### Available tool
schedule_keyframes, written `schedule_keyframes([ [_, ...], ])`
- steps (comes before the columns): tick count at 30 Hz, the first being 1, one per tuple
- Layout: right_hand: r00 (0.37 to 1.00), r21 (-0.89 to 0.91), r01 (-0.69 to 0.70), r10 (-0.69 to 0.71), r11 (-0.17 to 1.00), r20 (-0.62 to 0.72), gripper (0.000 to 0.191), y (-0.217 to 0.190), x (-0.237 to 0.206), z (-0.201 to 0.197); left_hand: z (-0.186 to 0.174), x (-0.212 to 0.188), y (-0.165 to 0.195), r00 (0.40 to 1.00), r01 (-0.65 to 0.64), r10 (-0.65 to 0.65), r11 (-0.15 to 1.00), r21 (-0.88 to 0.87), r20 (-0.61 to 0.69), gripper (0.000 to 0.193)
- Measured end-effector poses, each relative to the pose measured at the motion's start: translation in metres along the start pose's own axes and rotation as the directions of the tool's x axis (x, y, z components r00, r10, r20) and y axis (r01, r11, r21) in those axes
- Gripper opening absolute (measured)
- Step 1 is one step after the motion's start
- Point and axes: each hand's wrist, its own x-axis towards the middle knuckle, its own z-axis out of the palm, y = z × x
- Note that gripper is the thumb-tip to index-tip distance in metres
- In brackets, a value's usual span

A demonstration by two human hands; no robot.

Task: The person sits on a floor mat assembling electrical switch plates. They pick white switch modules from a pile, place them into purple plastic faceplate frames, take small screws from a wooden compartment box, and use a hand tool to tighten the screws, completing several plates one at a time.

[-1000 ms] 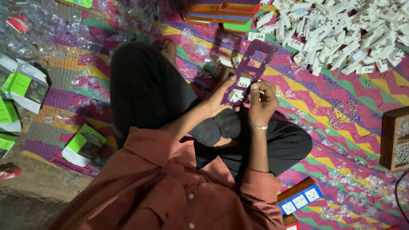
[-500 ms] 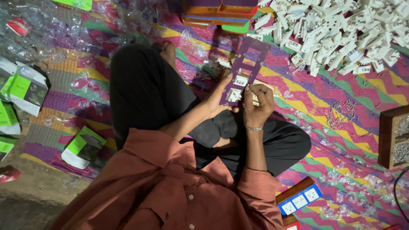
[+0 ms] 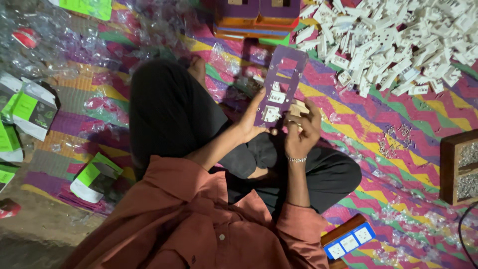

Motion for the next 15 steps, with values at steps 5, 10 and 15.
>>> schedule_keyframes([
  [5,0.981,-0.097,0.178,-0.169,0.979,0.096,0.02,0.014,0.001,-0.003,-0.001,0.0,-0.003,0.999,-0.011,0.013,0.999,-0.052,0.038,0.073],
  [10,0.982,0.066,0.162,-0.167,0.985,0.087,0.038,0.023,0.001,-0.002,-0.001,0.001,-0.003,1.0,-0.002,0.001,0.999,-0.054,-0.007,0.071],
  [15,0.995,0.183,0.062,-0.076,0.981,0.069,0.05,0.02,0.0,-0.001,-0.001,-0.004,0.002,0.999,-0.026,0.03,0.995,-0.095,0.04,0.069],
])
